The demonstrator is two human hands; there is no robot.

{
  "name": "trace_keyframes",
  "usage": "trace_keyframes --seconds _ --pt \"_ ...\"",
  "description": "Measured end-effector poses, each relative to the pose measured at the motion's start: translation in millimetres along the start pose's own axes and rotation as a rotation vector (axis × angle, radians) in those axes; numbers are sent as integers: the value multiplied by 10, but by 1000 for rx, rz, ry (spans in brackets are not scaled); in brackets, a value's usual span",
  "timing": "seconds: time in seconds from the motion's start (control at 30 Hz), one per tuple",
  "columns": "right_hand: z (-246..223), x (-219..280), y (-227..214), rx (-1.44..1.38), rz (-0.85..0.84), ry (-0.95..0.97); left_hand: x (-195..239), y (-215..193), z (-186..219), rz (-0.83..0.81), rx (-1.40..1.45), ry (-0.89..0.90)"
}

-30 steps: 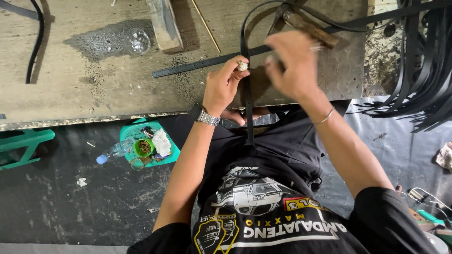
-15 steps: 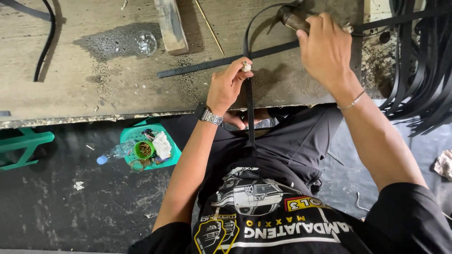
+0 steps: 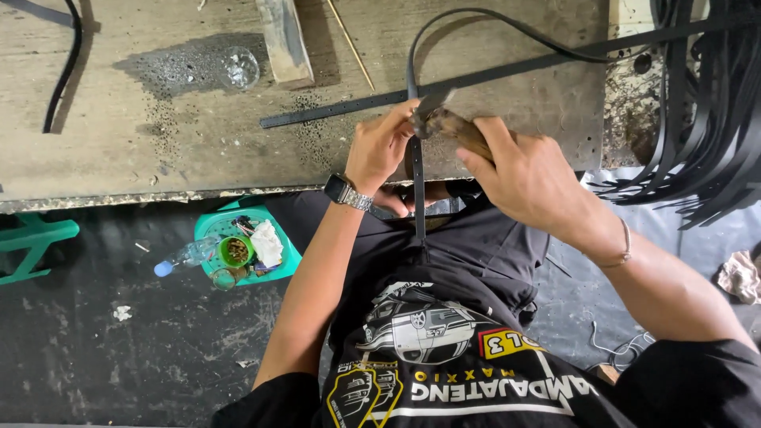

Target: Applying edge paint to leather straps and hammering them flat on a workbench

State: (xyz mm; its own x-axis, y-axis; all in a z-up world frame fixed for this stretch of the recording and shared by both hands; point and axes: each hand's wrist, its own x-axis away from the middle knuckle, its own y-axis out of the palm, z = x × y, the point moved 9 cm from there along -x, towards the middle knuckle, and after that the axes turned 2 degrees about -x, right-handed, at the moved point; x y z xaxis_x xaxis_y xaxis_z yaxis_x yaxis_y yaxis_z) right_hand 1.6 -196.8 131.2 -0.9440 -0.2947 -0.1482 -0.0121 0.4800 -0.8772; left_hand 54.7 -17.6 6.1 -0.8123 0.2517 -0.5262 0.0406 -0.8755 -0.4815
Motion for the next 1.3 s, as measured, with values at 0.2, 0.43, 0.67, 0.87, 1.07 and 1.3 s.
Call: trace_keyframes --seconds 0.2,0.43,0.67,0.87,1.07,1.3 --pt "181 281 -29 18 237 -62 -104 -44 196 38 -77 44" --pt "266 120 10 277 221 38 -81 -33 203 39 -28 92" --pt "529 -242 76 516 309 -53 -104 15 173 -120 -68 14" --pt "605 -392 370 440 307 -84 -138 -35 240 -124 -23 10" --pt "86 -405 985 155 -22 -269 -164 -77 241 -116 -14 -41" --pt "23 -397 855 138 62 -330 -265 -504 -72 316 627 -473"
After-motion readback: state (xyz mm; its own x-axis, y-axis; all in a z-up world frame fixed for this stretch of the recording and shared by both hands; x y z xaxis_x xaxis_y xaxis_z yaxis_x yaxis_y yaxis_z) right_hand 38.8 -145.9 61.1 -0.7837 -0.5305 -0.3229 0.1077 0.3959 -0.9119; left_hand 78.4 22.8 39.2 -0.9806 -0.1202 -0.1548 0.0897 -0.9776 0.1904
